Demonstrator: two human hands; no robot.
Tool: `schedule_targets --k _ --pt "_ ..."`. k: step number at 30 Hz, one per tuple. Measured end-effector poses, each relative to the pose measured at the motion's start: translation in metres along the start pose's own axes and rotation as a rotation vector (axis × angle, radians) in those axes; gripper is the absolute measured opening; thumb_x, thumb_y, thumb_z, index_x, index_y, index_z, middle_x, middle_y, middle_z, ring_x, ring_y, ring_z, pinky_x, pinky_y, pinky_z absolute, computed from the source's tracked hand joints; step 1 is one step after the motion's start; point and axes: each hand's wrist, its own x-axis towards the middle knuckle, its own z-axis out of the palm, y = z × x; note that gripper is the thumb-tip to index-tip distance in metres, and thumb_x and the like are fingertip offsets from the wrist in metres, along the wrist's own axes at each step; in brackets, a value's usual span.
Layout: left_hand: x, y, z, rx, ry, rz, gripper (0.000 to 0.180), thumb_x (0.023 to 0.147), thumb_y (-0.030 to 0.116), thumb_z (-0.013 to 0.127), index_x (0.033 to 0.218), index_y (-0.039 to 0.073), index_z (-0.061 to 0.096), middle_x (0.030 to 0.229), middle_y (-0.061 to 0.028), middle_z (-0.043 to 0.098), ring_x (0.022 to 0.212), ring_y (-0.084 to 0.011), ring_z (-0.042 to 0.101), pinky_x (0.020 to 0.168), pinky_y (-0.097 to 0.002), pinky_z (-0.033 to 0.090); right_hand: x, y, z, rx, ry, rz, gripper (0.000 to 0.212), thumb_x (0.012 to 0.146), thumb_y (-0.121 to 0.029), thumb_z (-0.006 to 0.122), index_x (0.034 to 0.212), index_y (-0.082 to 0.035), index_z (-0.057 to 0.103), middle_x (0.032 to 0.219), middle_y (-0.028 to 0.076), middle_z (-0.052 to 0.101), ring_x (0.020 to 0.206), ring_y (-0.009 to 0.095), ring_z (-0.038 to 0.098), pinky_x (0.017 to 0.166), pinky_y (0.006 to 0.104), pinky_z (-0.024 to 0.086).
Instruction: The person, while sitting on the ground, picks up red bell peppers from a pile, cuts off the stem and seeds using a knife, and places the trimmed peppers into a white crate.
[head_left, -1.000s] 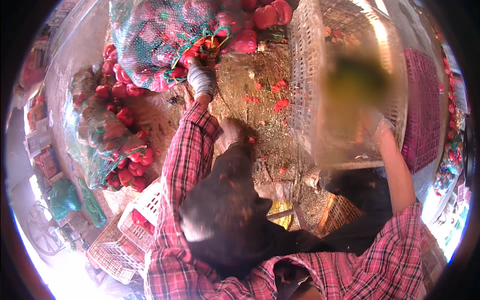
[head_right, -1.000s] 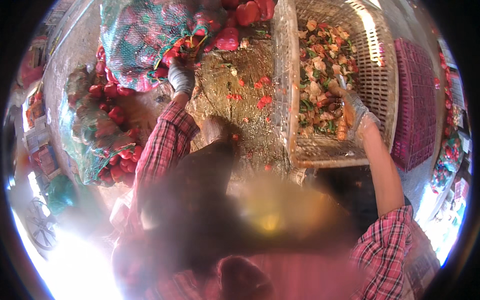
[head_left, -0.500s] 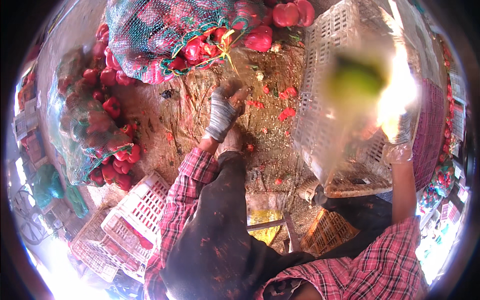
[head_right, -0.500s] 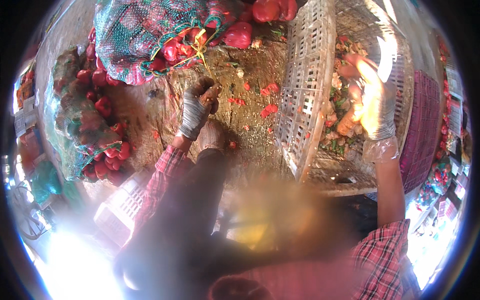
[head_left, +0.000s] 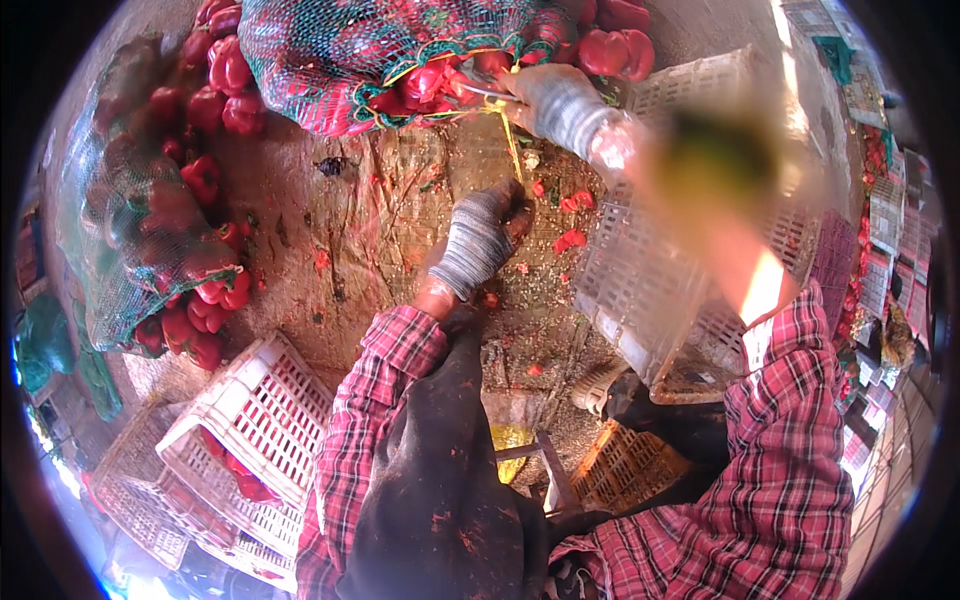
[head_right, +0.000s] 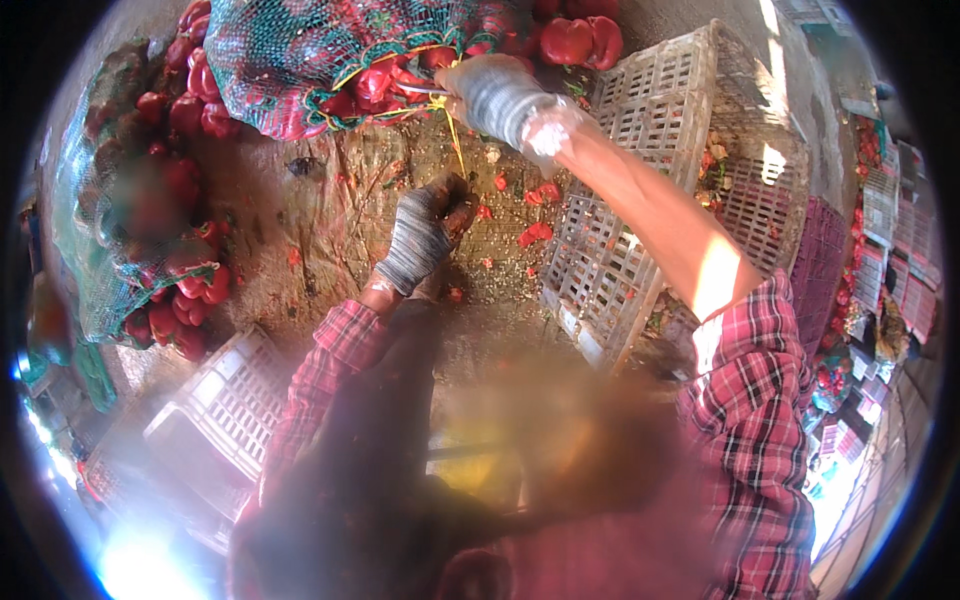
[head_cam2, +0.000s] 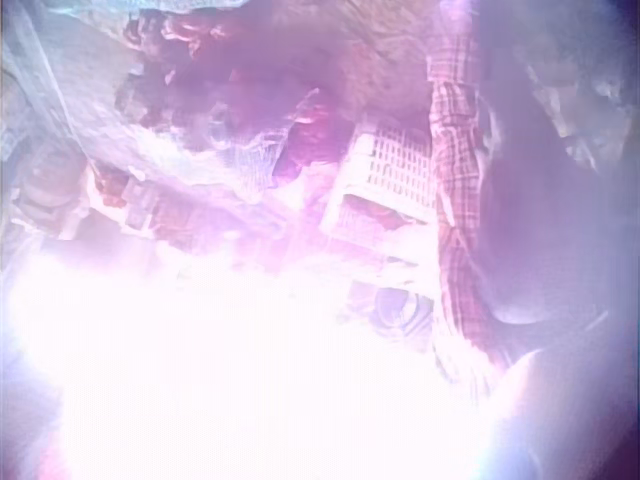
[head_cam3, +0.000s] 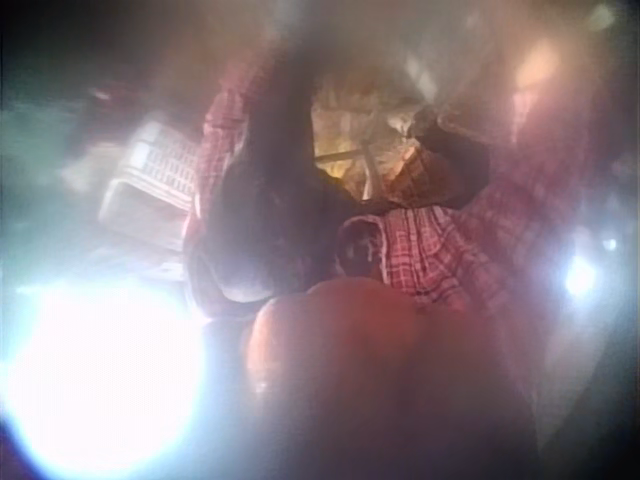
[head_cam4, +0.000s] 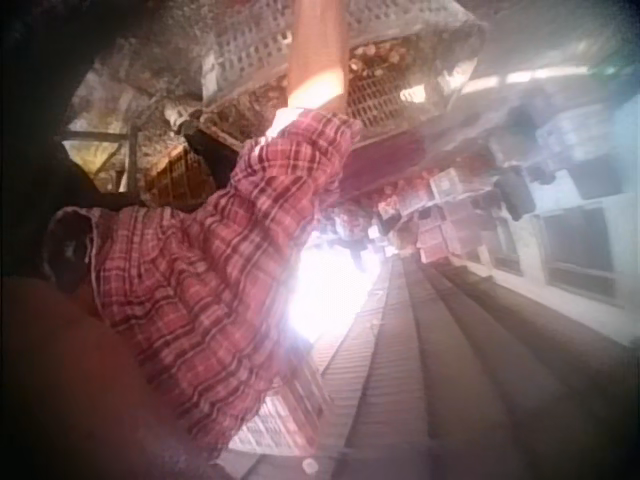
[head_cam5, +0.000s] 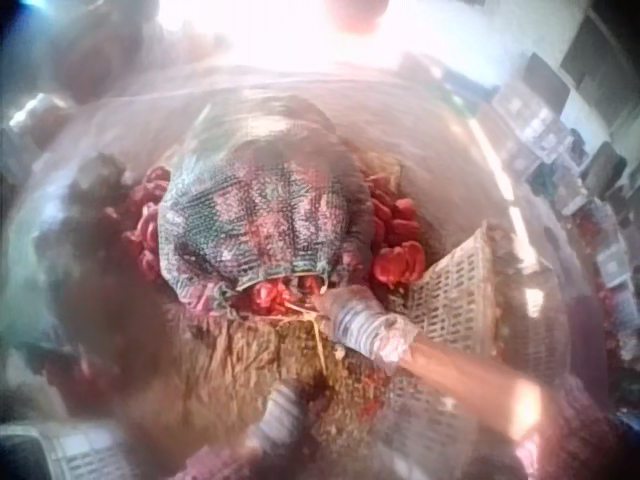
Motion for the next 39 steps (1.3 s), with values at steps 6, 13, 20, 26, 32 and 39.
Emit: schedule_targets --k 6,13,20,26,32,39 --pt "-0.005 -0.007 0.0 -0.055 -0.027 -0.001 0.008 0.081 0.005 0.056 0.087 0.001 0.056 0.067 -0.0044 0.054 0.063 -0.0097 0.047 0.057 -0.0268 0.042 -0.024 0.013 0.021 0.544 0.036 0.257 0.027 0.081 -0.031 0.057 0.084 -0.005 0.063 0.065 0.011 0.06 0.063 0.024 0.061 0.06 0.0386 0.048" --pt "-0.029 -0.023 -0.017 -0.238 -0.012 -0.207 0.013 0.081 0.008 0.06 0.089 -0.001 0.056 0.073 -0.0047 0.057 0.068 -0.0102 0.05 0.061 -0.0276 0.044 -0.149 -0.06 -0.019 1.483 0.072 0.838 0.017 0.079 -0.018 0.06 0.066 -0.009 0.053 0.05 -0.002 0.047 0.037 0.008 0.041 0.035 0.0226 0.031" --pt "-0.026 0.004 -0.028 -0.161 -0.155 -0.088 0.019 0.085 0.018 0.06 0.091 0.001 0.058 0.07 -0.0021 0.055 0.068 -0.0122 0.052 0.065 -0.0264 0.044 -0.205 -0.091 -0.009 1.593 0.252 1.013 0.012 0.078 -0.016 0.059 0.075 -0.006 0.053 0.052 -0.002 0.046 0.039 0.005 0.041 0.034 0.0211 0.032" --pt "0.028 0.011 -0.025 -1.114 0.11 -0.045 0.042 0.089 0.038 0.05 0.114 0.004 0.051 0.103 -0.0116 0.059 0.096 -0.0237 0.057 0.084 -0.0374 0.046 -0.192 -0.094 0.015 1.671 0.11 0.71 0.019 0.081 -0.023 0.058 0.07 -0.01 0.05 0.053 -0.003 0.045 0.041 0.006 0.04 0.036 0.0219 0.032" --pt "0.03 0.0 -0.034 -1.568 0.325 -0.417 0.028 0.091 0.03 0.046 0.1 0.003 0.049 0.121 -0.0234 0.047 0.11 -0.0392 0.044 0.095 -0.0487 0.037 -0.174 -0.062 0.025 1.734 0.0 0.953 0.026 0.08 -0.026 0.06 0.062 -0.009 0.049 0.05 0.002 0.051 0.038 0.011 0.048 0.031 0.0247 0.036" --pt "-0.137 -0.056 -0.113 -1.458 0.455 -0.178 0.029 0.09 0.027 0.05 0.065 0.014 0.046 0.055 0.0054 0.038 0.051 -0.0069 0.036 0.049 -0.0229 0.033 -0.13 -0.048 0.0 1.693 0.091 0.843 0.02 0.08 -0.024 0.058 0.068 -0.008 0.054 0.059 0.002 0.056 0.041 0.009 0.049 0.033 0.0222 0.036"
